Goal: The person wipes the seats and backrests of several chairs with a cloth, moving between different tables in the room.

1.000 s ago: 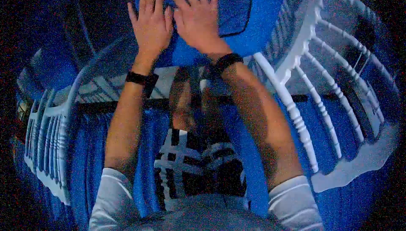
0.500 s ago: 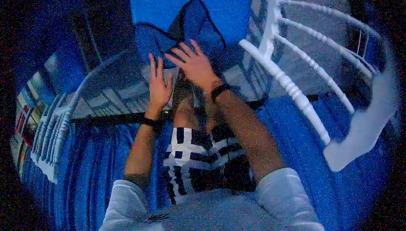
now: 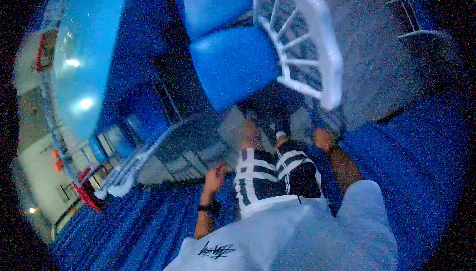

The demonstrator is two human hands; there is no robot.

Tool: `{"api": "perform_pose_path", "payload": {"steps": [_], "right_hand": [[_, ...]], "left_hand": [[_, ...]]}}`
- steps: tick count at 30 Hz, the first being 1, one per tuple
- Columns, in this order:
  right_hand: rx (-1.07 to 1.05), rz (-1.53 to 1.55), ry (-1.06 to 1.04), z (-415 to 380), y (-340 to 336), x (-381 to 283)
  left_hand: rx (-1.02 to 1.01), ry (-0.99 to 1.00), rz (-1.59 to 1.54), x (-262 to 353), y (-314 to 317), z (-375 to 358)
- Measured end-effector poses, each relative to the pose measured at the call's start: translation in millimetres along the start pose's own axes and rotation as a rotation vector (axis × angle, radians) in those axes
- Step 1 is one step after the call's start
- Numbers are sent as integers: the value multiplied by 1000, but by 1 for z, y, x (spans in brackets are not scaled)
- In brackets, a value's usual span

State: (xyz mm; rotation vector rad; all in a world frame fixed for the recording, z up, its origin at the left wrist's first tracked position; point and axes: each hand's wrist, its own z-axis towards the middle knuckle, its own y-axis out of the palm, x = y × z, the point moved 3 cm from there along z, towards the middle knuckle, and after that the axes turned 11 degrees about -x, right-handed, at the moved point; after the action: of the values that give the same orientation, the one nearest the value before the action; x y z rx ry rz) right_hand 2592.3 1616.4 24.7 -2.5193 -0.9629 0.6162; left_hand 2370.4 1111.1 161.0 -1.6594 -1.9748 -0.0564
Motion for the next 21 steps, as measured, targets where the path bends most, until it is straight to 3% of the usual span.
{"api": "perform_pose_path", "payload": {"steps": [2,3,4,5,6,7,10,12,16,19,21], "right_hand": [[18,48,58,-43,68,90],[17,27,45,-63,106,136],[25,-14,7,-80,142,175],[82,-109,-183,-100,175,207],[230,-154,0,-128,176,194],[82,234,365,-181,123,137],[316,519,390,-244,132,64],[63,775,395,-259,133,32],[674,669,253,-315,55,-89],[746,718,278,-331,16,-132],[993,754,182,-362,-4,-166]], "left_hand": [[0,55,34,-29,20,-40],[-113,59,206,-9,13,-66],[-39,66,187,-11,19,-85],[-105,70,186,-8,17,-104],[-171,73,185,-2,12,-123],[-206,102,182,7,6,-133],[-218,256,218,63,-38,-149],[-204,390,280,113,-69,-157],[-199,698,428,208,-118,-167],[-214,948,587,257,-141,-185],[-228,1097,739,295,-143,-203]]}}
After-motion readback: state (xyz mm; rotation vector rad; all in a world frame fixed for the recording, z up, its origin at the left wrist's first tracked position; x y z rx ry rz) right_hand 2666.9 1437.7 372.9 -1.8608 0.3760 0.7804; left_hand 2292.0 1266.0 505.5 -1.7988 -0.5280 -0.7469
